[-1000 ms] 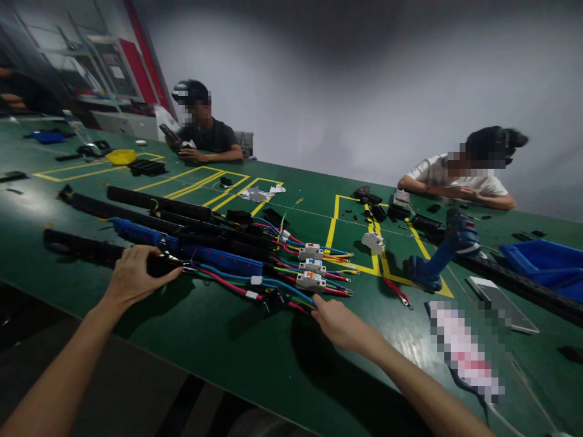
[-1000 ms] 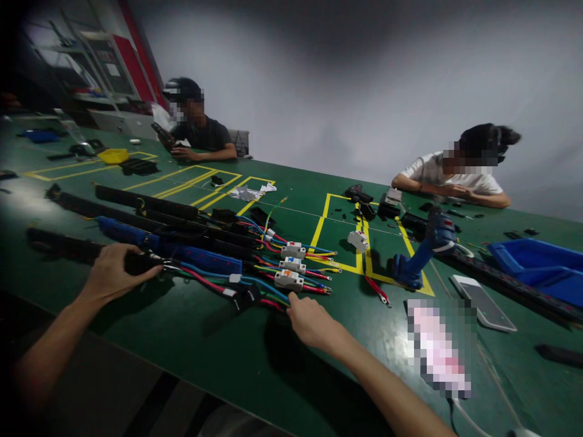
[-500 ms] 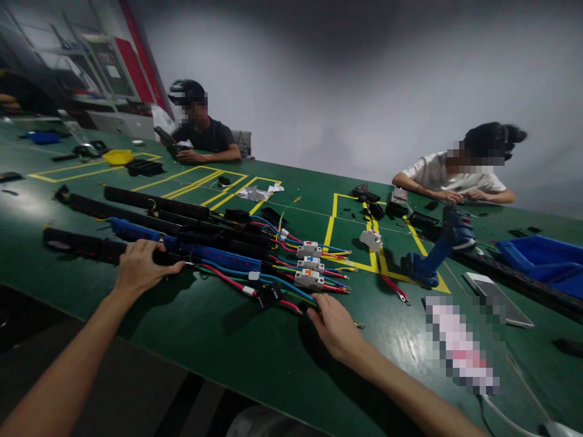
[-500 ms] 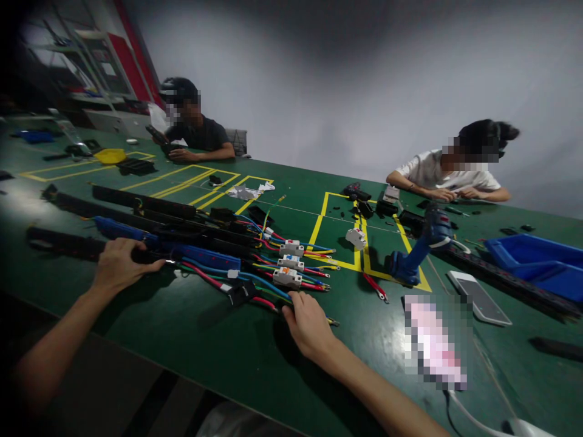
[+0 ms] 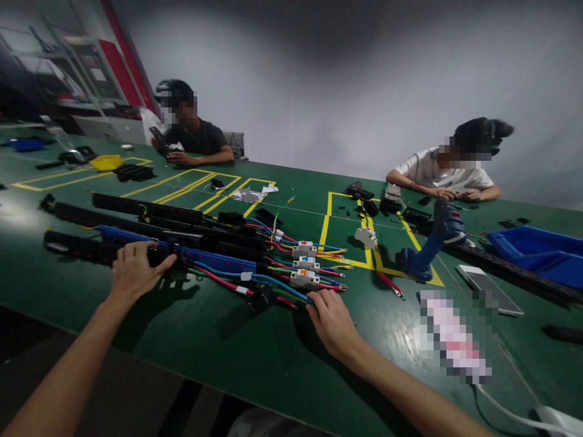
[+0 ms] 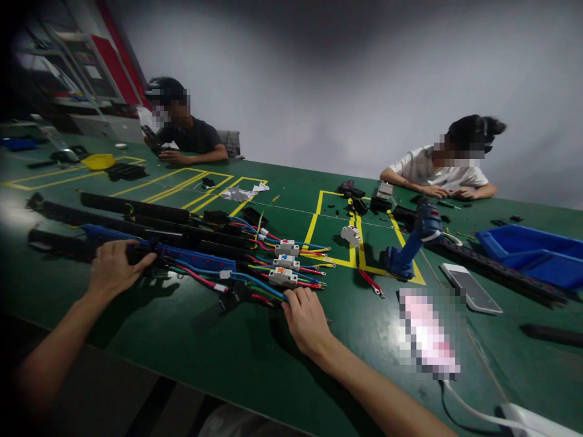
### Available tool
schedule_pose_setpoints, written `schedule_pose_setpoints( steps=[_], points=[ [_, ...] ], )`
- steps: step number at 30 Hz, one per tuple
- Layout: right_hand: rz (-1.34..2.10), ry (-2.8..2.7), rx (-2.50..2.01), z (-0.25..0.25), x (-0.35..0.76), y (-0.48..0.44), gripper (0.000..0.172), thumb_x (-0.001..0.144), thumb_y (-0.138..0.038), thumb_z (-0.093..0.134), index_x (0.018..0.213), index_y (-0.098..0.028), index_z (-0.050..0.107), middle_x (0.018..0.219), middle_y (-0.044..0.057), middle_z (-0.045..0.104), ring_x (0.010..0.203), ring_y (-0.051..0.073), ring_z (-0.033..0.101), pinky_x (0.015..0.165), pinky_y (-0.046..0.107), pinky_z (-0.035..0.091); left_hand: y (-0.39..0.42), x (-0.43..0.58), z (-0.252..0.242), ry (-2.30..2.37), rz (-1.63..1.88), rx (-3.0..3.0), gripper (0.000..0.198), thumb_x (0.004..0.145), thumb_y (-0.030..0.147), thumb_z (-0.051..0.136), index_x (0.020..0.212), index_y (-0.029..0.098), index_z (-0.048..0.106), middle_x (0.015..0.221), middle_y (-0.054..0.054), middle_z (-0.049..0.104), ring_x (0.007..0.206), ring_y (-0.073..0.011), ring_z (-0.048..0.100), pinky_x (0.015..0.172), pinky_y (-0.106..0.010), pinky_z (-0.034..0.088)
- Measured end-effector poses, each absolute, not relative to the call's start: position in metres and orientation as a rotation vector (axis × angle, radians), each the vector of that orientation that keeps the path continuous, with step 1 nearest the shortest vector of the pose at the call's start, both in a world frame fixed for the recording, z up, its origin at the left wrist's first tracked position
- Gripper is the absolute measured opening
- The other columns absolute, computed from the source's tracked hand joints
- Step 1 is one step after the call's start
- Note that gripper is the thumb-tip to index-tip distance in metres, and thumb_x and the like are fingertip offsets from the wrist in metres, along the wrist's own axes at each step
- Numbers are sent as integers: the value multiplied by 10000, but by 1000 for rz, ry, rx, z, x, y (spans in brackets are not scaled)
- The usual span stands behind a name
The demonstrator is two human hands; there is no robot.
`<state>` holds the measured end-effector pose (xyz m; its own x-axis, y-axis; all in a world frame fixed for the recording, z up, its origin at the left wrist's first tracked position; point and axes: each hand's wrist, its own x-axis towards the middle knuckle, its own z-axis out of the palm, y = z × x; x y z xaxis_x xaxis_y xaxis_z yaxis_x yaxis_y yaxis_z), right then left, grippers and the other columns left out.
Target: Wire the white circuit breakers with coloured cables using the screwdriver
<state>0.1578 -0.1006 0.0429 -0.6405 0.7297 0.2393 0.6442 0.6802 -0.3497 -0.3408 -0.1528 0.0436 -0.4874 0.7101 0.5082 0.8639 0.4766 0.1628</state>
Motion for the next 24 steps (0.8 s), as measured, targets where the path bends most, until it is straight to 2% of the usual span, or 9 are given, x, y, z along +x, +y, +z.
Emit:
schedule_pose_setpoints(
  steps=[2, 4, 6, 8, 11, 16, 24],
  points=[
    [308, -2485, -1066, 46, 165, -98, 262, 988, -328, 411, 1160, -198, 560, 1138, 104, 583, 1049, 250, 488, 934, 394, 375, -150, -316, 56, -2237, -770, -1309, 475, 863, 520, 469, 1198, 188, 522, 1228, -129, 510, 1221, -336, 401, 1021, -489, 337],
    [288, -2405, -1079, 48, 173, -93, 247, 993, -306, 395, 1142, -199, 560, 1131, 94, 580, 1059, 243, 479, 937, 389, 361, -143, -285, 69, -2080, -943, -1440, 352, 897, 476, 465, 1079, 219, 624, 1203, -94, 531, 1226, -293, 433, 1074, -474, 311],
    [255, -2328, -1135, 49, 179, -85, 242, 994, -263, 369, 1122, -194, 563, 1117, 89, 580, 1046, 236, 477, 910, 380, 360, -133, -247, 82, -1919, -997, -1750, 289, 892, 470, 509, 930, 257, 701, 1206, -48, 539, 1206, -260, 471, 1084, -449, 336],
    [228, -2284, -1209, 48, 183, -76, 235, 978, -223, 379, 1104, -195, 575, 1109, 85, 581, 1043, 236, 475, 880, 371, 362, -121, -210, 91, -1770, -964, -2073, 244, 875, 477, 557, 897, 324, 747, 1295, -4, 507, 1258, -258, 431, 1090, -445, 349],
    [220, -2282, -1284, 43, 184, -64, 235, 934, -185, 438, 1101, -214, 600, 1118, 78, 584, 1056, 239, 474, 855, 363, 364, -97, -162, 95, -1575, -777, -2452, 182, 827, 496, 626, 893, 399, 766, 1410, 36, 440, 1333, -298, 343, 1101, -508, 324],
    [199, -2313, -1288, 40, 184, -57, 228, 909, -189, 500, 1073, -249, 648, 1121, 71, 581, 1064, 242, 475, 849, 364, 351, -61, -126, 85, -1437, -542, -2690, 142, 809, 457, 666, 884, 403, 775, 1419, -3, 452, 1337, -323, 341, 1071, -549, 325],
    [257, -2366, -1199, 42, 184, -58, 180, 937, -198, 497, 1014, -249, 652, 1038, 45, 624, 1031, 226, 502, 866, 364, 323, -39, -115, 74, -1367, -365, -2723, 87, 731, 384, 760, 816, 399, 775, 1395, -6, 484, 1350, -357, 326, 1117, -634, 159]
  ],
)
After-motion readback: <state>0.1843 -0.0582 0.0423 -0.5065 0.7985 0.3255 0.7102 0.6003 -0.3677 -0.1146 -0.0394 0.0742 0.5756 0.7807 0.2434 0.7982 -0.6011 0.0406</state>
